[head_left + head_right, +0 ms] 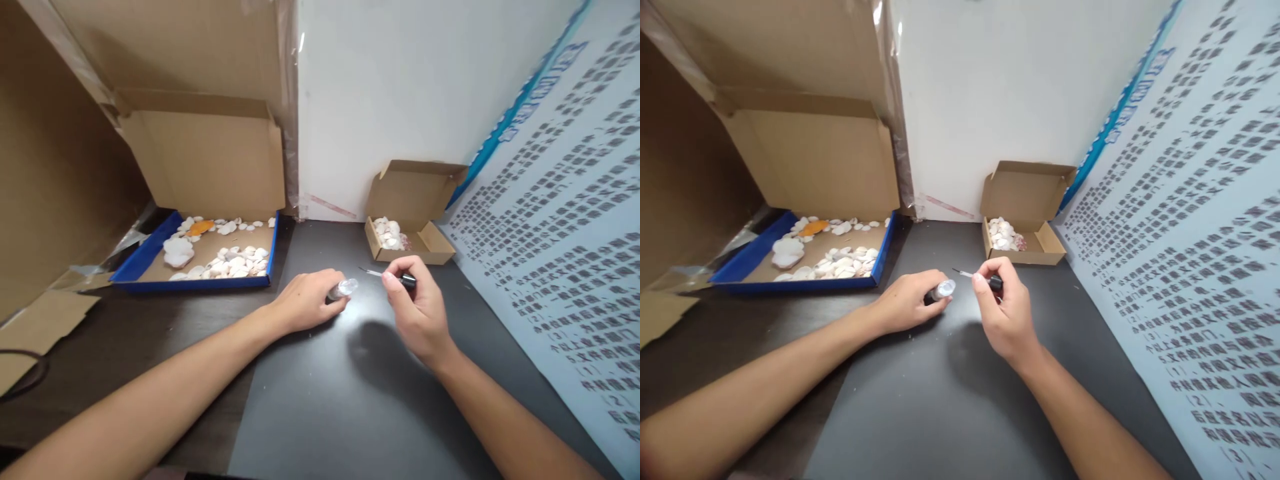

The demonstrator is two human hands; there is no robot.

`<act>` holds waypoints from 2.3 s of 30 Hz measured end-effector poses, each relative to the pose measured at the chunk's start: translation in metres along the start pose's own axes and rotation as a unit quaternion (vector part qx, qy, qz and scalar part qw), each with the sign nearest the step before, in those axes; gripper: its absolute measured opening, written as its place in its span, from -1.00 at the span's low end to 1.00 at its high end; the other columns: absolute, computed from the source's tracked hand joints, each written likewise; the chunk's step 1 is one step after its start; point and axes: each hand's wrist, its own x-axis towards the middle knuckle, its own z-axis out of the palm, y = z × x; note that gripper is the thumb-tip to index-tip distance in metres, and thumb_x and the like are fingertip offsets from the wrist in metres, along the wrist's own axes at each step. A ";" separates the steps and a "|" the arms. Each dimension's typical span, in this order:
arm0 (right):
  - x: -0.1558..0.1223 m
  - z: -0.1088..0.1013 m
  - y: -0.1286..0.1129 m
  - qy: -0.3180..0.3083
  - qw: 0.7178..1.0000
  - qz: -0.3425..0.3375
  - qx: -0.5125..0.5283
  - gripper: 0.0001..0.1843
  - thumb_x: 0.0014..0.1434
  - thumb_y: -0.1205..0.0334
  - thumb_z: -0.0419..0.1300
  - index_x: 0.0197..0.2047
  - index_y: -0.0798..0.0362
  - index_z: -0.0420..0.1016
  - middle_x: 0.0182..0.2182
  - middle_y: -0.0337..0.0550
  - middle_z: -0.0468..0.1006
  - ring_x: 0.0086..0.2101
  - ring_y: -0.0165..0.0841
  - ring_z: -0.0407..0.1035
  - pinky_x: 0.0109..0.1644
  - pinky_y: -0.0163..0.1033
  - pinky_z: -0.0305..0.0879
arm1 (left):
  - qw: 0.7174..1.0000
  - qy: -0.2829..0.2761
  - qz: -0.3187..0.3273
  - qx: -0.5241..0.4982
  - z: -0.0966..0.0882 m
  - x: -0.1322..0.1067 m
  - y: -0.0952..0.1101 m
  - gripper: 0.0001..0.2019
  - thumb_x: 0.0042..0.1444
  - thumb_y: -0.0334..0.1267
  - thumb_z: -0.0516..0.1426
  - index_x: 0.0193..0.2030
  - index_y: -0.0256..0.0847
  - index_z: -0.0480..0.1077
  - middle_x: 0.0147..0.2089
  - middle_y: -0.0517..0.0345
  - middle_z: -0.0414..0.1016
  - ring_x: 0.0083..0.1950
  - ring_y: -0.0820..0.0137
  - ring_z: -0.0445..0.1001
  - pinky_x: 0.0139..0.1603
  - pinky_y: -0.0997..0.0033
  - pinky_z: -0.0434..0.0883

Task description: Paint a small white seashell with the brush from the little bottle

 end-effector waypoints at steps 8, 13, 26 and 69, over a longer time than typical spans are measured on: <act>-0.001 0.001 -0.005 0.041 0.999 0.004 -0.009 -0.91 0.26 0.20 0.19 -0.29 -0.03 0.37 -0.53 -0.30 0.29 -0.57 -0.42 0.17 -0.52 -0.27 0.11 | 1.000 0.019 -0.004 0.007 -0.003 -0.002 0.002 -0.77 0.28 -0.06 0.05 -0.29 -0.16 0.27 -0.32 0.22 0.34 -0.38 0.42 0.28 -0.39 0.42 0.18; 0.000 -0.001 -0.002 0.005 1.000 0.003 0.011 -0.88 0.31 0.19 0.10 -0.30 -0.02 0.30 -0.58 -0.36 0.21 -0.59 -0.43 0.12 -0.52 -0.28 0.07 | 1.000 0.015 -0.005 -0.017 -0.004 -0.003 0.002 -0.76 0.31 -0.04 0.01 -0.25 -0.16 0.27 -0.28 0.22 0.30 -0.39 0.44 0.27 -0.40 0.46 0.23; 0.002 -0.008 -0.008 -0.038 0.993 -0.065 -0.095 -0.88 0.27 0.26 0.09 -0.34 -0.03 0.29 -0.56 -0.33 0.27 -0.56 -0.42 0.15 -0.47 -0.28 0.12 | 0.997 0.006 0.019 0.075 -0.004 -0.004 0.003 -0.76 0.32 -0.02 0.01 -0.18 -0.14 0.31 -0.26 0.21 0.30 -0.39 0.43 0.30 -0.42 0.42 0.16; -0.005 0.002 0.004 -0.043 0.998 -0.039 -0.009 -0.83 0.38 0.23 -0.03 -0.23 -0.01 0.33 -0.55 -0.37 0.17 -0.55 -0.43 0.07 -0.43 -0.25 0.04 | 0.995 0.000 0.016 0.099 -0.005 -0.006 0.008 -0.77 0.30 -0.02 0.04 -0.19 -0.13 0.32 -0.27 0.24 0.27 -0.40 0.44 0.28 -0.45 0.42 0.13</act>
